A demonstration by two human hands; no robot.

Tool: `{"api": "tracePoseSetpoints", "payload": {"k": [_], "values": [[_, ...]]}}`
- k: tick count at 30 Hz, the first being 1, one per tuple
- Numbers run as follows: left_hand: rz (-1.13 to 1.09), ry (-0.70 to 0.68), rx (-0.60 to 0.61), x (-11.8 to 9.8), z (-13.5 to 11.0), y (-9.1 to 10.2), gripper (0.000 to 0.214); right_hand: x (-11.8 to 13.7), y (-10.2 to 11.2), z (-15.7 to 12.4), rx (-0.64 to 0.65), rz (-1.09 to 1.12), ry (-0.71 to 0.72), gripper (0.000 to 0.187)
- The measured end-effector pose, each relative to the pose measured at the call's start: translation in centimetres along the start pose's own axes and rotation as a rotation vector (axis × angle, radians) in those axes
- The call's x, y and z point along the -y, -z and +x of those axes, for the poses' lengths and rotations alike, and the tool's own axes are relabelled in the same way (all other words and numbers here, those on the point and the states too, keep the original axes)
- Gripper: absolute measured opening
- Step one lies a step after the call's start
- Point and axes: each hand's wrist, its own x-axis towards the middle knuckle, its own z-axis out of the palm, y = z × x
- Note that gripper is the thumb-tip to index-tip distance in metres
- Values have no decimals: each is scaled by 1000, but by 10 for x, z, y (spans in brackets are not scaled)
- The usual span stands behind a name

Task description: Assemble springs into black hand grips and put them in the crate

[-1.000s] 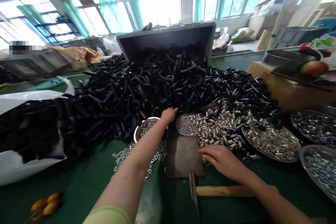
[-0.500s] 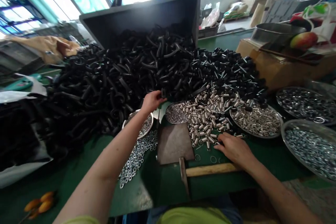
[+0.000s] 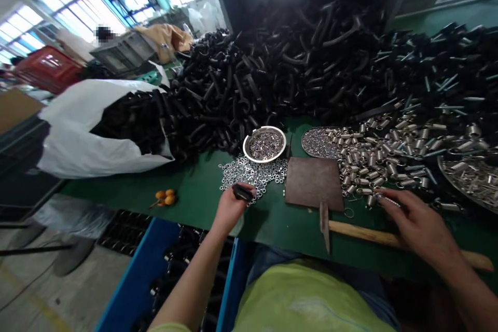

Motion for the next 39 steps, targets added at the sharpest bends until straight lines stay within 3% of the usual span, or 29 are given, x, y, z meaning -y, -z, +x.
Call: {"api": "tracePoseSetpoints", "payload": {"k": [3,6,11,14,16,19,23,26,31,39], "values": [[506,-93,-115,36,-19,2,17,29,-13,-5,48,76,41,38],[700,-121,-133,49,-19,-3,23,51,-27,-5,88,117,123,34],[791,-153,-41,36,10,-20,24,73,-41,-3,146,162,235,30],[787,-190,-19,25,25,-23,23,80,-43,-6,149,202,178,29],[675,-206,-56,19,28,-20,14,81,-42,-9,130,268,77,31],[244,-80,-66,8,21,-19,11,84,-44,-12,153,462,-36,26],[-452,209,132,-10,-2,-37,24,101,-50,-13,306,762,-136,25],[-743,414,224,-20,-21,-59,32,117,-57,-16,421,891,-154,27],[-881,504,264,-27,-40,-83,30,129,-66,-24,496,1029,-125,27],[-840,433,287,-29,-46,-88,25,122,-73,-24,451,1059,-141,25]]}}
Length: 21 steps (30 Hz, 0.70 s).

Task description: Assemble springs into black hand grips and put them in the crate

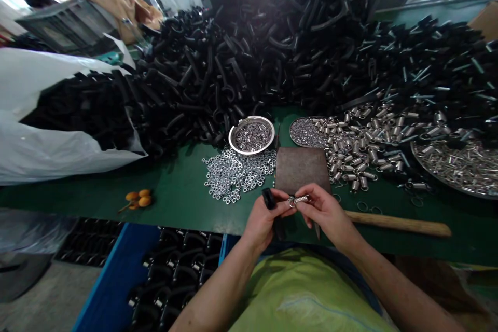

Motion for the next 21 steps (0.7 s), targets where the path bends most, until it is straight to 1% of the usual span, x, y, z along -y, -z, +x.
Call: {"api": "tracePoseSetpoints", "payload": {"k": [2,4,6,7,8,9,11,13,15,17,21], "values": [[86,-38,12,-1,0,2,23,-1,1,2,-8,63,-31,24],[228,-112,23,-3,1,4,18,-1,3,5,-31,96,-42,24],[373,-214,11,-3,2,5,14,0,6,7,-65,31,8,23],[418,-245,0,-2,3,5,14,2,8,7,-86,-45,46,21],[431,-246,-4,-1,3,5,14,3,10,7,-110,-138,84,20],[407,-208,0,1,4,3,16,6,11,6,-131,-237,113,18],[258,-28,42,6,5,-1,22,12,13,3,-162,-404,156,17],[63,179,104,12,6,-7,28,19,13,-2,-174,-486,209,16],[-71,304,146,17,7,-13,33,27,11,-7,-161,-518,268,15],[-111,332,168,20,7,-19,34,33,8,-10,-147,-564,321,14],[-73,285,226,20,8,-24,30,38,4,-12,-85,-705,412,16]]}}
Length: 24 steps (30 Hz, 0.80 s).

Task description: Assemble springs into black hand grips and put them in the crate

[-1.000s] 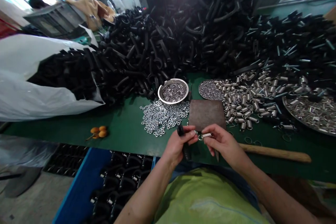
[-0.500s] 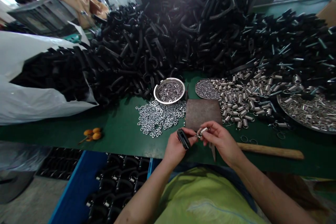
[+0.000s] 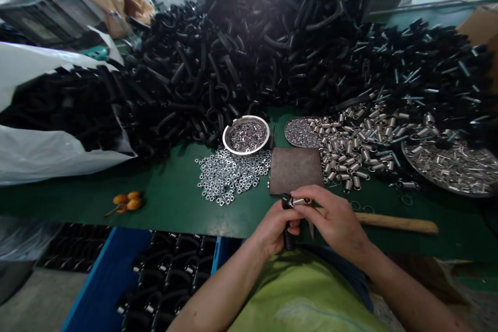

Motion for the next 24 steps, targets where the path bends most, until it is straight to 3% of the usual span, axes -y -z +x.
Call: {"api": "tracePoseSetpoints", "payload": {"k": [5,17,24], "values": [[45,-31,23,1,-1,4,31,2,1,-2,76,-31,105,18],[-12,-25,71,0,0,5,26,1,5,-8,-54,55,13,14],[39,-39,49,0,0,6,33,1,8,-4,4,30,-29,15]]}}
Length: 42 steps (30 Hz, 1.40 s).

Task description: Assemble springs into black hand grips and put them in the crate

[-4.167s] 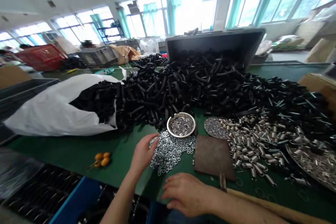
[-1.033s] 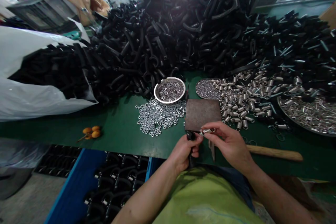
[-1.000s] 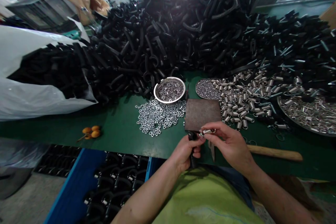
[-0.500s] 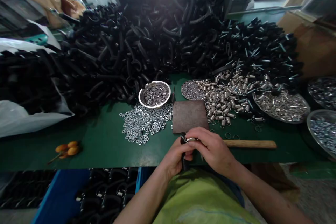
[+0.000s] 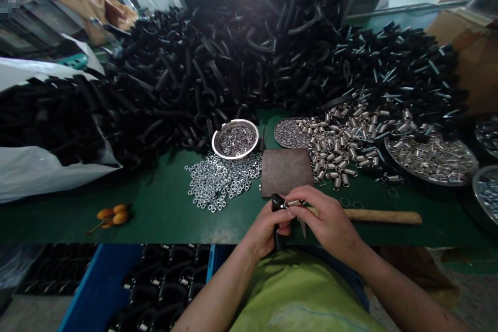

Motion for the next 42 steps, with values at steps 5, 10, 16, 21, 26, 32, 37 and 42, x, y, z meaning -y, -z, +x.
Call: {"api": "tracePoseSetpoints", "payload": {"k": [5,10,16,21,26,32,37,42], "values": [[300,-57,-88,0,-2,3,31,-3,0,-2,64,-58,29,15],[575,-166,-221,-4,-4,-8,28,-6,-10,-11,-12,-161,133,20],[621,-273,-123,3,-12,-24,31,-18,-1,-3,12,-30,-50,13],[251,-42,-22,-9,-15,1,30,-66,43,-2,97,-126,-148,9],[274,-126,-131,-25,-8,15,44,-105,60,-9,265,-521,-152,12],[309,-115,-88,-16,-2,1,47,-71,46,-7,146,-206,-123,7],[244,-57,-33,-6,1,-13,54,-25,16,-7,85,64,-161,13],[331,-73,-29,-2,-1,-19,50,-16,-3,-2,25,-50,-187,13]]}}
